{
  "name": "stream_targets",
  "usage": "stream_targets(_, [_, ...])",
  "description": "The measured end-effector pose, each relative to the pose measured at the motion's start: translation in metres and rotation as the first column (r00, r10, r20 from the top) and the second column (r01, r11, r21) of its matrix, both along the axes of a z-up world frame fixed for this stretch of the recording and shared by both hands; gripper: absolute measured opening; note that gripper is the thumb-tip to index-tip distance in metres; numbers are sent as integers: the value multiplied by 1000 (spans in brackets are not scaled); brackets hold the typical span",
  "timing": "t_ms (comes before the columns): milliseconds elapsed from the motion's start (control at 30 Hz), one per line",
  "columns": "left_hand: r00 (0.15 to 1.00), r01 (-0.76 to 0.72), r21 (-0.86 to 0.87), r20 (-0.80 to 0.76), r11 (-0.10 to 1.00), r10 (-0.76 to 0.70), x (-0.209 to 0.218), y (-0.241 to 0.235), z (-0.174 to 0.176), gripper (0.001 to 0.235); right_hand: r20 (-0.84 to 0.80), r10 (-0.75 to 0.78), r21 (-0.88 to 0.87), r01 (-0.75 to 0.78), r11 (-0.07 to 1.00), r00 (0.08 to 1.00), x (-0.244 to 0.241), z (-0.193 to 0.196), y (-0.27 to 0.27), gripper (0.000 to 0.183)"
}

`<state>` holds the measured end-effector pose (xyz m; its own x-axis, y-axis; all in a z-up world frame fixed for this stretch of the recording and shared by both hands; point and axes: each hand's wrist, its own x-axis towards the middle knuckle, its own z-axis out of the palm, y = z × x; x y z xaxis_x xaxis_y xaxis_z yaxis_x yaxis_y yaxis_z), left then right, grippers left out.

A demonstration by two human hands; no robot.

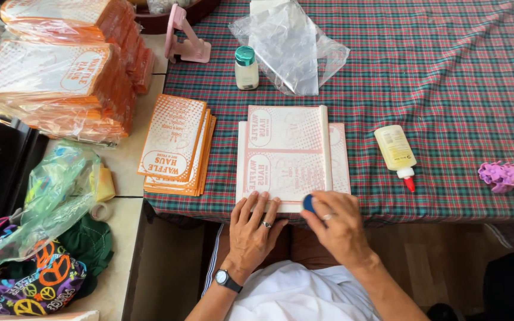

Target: Folding and sealing the bottom of paper waffle bags

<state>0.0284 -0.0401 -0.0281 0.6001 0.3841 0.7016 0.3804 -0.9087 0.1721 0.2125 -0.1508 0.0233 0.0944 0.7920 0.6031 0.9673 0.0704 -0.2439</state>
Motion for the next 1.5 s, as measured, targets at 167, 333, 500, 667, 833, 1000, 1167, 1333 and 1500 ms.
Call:
stream_targets(167, [1000,-4,-19,-3,1000,4,-1,-1,0,44,-27,-105,57,106,993,994,45,-6,-38,27])
stream_targets(333, [1000,-11,-45,-6,999,11,4,-3,1,44,-92,-175,113,185,976,980,41,12,-34,26])
stream_targets(500, [1000,-16,-44,-13,999,15,3,-2,7,40,-97,-53,59,59,996,994,17,2,-16,24])
stream_targets(667, [999,-48,-120,0,992,49,-6,-4,29,41,-66,-265,12,267,964,962,60,1,-39,21])
stream_targets(833, [999,15,-85,34,996,-13,14,-20,17,35,-207,-177,23,186,982,962,41,29,-22,23])
stream_targets(1000, [920,393,-94,53,915,-389,46,-25,9,24,-205,-45,-44,37,998,978,30,5,12,27])
stream_targets(1167, [920,391,-105,28,914,-391,48,-24,8,24,-215,-212,-199,170,965,953,78,-18,73,24])
stream_targets(1333, [944,328,-88,6,940,-329,56,-23,13,19,-232,-258,-133,232,964,938,146,-30,137,26])
stream_targets(1500, [935,336,-113,155,935,-318,54,-24,40,4,-317,-319,-262,241,935,893,167,-30,141,38])
